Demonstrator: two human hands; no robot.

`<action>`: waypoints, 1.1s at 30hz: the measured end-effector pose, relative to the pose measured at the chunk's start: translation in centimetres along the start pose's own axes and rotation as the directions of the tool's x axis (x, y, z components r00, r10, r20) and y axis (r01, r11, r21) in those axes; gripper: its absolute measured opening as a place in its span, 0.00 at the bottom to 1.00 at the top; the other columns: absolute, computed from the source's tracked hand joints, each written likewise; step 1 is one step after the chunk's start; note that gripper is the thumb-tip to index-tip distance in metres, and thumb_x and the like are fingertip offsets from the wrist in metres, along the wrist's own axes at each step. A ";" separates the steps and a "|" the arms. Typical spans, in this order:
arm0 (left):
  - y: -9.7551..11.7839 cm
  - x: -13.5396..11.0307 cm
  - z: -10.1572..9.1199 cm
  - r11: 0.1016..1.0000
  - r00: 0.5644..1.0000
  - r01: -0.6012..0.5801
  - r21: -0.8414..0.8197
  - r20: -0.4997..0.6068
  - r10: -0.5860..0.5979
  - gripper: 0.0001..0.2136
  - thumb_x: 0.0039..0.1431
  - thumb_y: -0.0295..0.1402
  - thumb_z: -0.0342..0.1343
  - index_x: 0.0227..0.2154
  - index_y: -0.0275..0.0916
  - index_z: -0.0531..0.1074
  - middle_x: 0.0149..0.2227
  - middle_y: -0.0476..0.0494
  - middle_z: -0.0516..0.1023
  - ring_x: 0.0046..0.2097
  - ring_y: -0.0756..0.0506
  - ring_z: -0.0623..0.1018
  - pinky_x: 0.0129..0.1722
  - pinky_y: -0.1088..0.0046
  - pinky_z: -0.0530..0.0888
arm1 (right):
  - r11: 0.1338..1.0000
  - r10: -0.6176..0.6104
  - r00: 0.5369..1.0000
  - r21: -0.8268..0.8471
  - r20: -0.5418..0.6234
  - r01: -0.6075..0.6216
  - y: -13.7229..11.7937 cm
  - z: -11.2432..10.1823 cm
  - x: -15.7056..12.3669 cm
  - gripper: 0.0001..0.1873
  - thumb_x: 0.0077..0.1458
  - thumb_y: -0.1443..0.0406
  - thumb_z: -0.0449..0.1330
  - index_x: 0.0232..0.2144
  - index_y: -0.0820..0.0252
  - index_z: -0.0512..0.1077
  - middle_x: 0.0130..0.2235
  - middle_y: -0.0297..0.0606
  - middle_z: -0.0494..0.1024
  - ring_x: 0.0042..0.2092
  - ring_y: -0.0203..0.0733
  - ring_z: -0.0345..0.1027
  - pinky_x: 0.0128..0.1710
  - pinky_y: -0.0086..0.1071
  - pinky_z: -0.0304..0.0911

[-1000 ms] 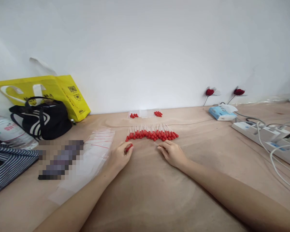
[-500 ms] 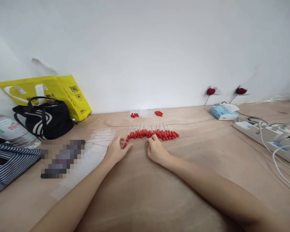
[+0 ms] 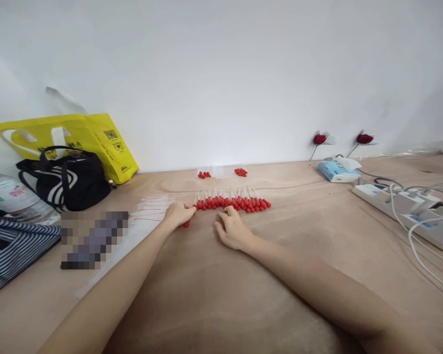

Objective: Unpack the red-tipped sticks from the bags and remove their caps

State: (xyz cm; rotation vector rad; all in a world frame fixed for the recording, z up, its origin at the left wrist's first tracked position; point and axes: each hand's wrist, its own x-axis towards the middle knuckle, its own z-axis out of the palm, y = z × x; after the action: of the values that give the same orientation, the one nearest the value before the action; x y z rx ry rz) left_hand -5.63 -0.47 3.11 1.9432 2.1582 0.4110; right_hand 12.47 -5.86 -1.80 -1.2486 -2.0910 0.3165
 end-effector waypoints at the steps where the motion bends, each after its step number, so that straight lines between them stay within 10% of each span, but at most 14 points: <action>1: 0.0 -0.1 -0.1 1.000 1.000 -0.001 0.005 -0.019 0.001 0.10 0.43 0.37 0.50 0.13 0.39 0.67 0.15 0.48 0.70 0.24 0.46 0.72 0.22 0.75 0.62 | 1.000 -0.003 1.000 0.030 -0.013 0.003 0.1 -0.2 -0.2 0.09 0.53 0.65 0.51 0.33 0.65 0.67 0.39 0.44 0.62 0.42 0.41 0.59 0.45 0.36 0.59; 6: -0.5 -2.5 -1.4 0.995 0.971 -0.061 0.073 -0.227 0.076 0.05 0.43 0.34 0.49 0.19 0.39 0.67 0.27 0.44 0.73 0.33 0.43 0.72 0.29 0.73 0.64 | 0.985 -0.097 0.988 0.129 -0.120 0.112 1.4 -2.0 -2.0 0.09 0.52 0.66 0.52 0.38 0.62 0.66 0.39 0.42 0.64 0.41 0.39 0.62 0.43 0.35 0.61; 9: -0.7 -5.3 -1.4 0.935 0.863 -0.320 0.154 -0.360 0.355 0.03 0.44 0.31 0.49 0.22 0.39 0.65 0.29 0.44 0.70 0.33 0.45 0.71 0.33 0.72 0.66 | 0.978 -0.164 0.973 0.102 -0.161 0.181 2.5 -3.6 -3.5 0.10 0.52 0.67 0.52 0.38 0.60 0.66 0.38 0.42 0.66 0.41 0.40 0.62 0.41 0.35 0.62; 14: 0.4 -9.4 0.4 0.721 0.698 -0.693 0.008 -0.244 0.674 0.03 0.47 0.26 0.46 0.24 0.38 0.63 0.28 0.46 0.68 0.31 0.48 0.69 0.33 0.73 0.67 | 0.957 -0.287 0.938 -0.023 -0.192 0.289 3.7 -5.7 -5.4 0.17 0.51 0.63 0.55 0.44 0.59 0.65 0.40 0.44 0.67 0.42 0.43 0.60 0.41 0.38 0.60; 23: 1.5 -9.8 2.5 0.678 0.690 -0.724 -0.128 -0.155 0.707 0.03 0.48 0.26 0.47 0.25 0.37 0.66 0.28 0.46 0.69 0.29 0.50 0.69 0.29 0.74 0.68 | 0.951 -0.296 0.953 -0.076 0.056 0.300 3.4 -5.5 -5.2 0.16 0.50 0.55 0.56 0.40 0.54 0.72 0.35 0.39 0.72 0.37 0.41 0.60 0.39 0.38 0.55; 33: 1.5 -8.9 4.2 0.564 0.573 -0.820 -0.100 -0.174 0.801 0.09 0.56 0.30 0.48 0.35 0.39 0.73 0.40 0.43 0.76 0.47 0.43 0.72 0.51 0.54 0.63 | 0.966 -0.251 0.965 -0.050 0.077 0.255 2.0 -4.4 -4.6 0.11 0.52 0.59 0.56 0.36 0.55 0.73 0.38 0.38 0.72 0.39 0.40 0.60 0.39 0.35 0.56</action>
State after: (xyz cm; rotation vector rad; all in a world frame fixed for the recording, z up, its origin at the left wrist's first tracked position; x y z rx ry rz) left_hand -1.82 -8.89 -0.57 2.7547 1.0310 0.8211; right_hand 18.17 -9.32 -1.54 -0.9991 -2.3053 0.1863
